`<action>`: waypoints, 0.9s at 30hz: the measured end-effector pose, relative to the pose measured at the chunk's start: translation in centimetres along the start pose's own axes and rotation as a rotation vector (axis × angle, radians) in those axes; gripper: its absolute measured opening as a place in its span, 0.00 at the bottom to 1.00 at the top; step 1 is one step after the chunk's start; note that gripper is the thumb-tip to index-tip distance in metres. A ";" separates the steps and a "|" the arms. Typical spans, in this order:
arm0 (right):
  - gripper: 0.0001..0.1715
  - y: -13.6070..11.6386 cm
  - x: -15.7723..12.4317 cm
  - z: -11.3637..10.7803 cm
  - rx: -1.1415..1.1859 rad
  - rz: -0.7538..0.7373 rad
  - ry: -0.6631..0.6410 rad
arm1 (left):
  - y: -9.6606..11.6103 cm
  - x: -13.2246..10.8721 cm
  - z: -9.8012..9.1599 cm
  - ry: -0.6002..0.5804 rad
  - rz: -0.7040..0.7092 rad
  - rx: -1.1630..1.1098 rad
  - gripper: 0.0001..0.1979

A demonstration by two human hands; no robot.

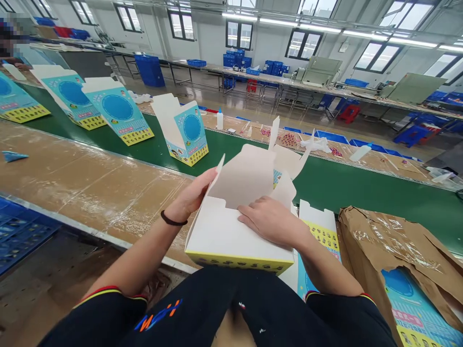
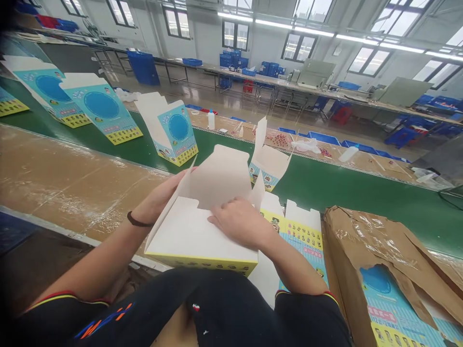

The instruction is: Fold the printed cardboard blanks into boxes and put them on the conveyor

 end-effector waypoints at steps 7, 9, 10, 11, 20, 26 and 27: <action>0.20 -1.0 1.0 0.6 -0.033 -0.070 0.015 | -3.5 -0.2 -1.9 -0.018 -0.284 0.112 0.32; 0.15 -1.2 -0.3 -0.5 -0.028 -0.121 0.227 | -3.9 -0.5 -2.2 -0.003 -0.265 0.095 0.32; 0.13 -1.1 -1.5 -1.3 -0.001 -0.151 0.384 | -3.9 -0.8 -2.3 0.009 -0.247 0.079 0.31; 0.14 -0.5 -3.0 -2.1 0.053 -0.167 0.565 | -3.7 -1.1 -2.4 0.023 -0.233 0.063 0.31; 0.51 11.3 -2.9 3.6 1.221 0.064 0.840 | -0.1 -3.2 -1.4 0.190 -0.089 0.100 0.30; 0.71 9.3 0.3 6.0 1.308 0.110 0.499 | -0.8 -1.6 -1.8 0.207 -0.071 0.129 0.32; 0.69 9.2 0.4 6.1 1.255 0.120 0.499 | -1.1 -1.3 -1.9 0.201 -0.066 0.129 0.33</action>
Point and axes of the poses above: each hand's wrist, its own x-axis towards the middle knuckle, its own z-axis out of the palm, y = z × x, the point moved 7 cm from there along x, towards the middle knuckle, and after that the axes turned 12 degrees about -y, right-handed, at the moved point
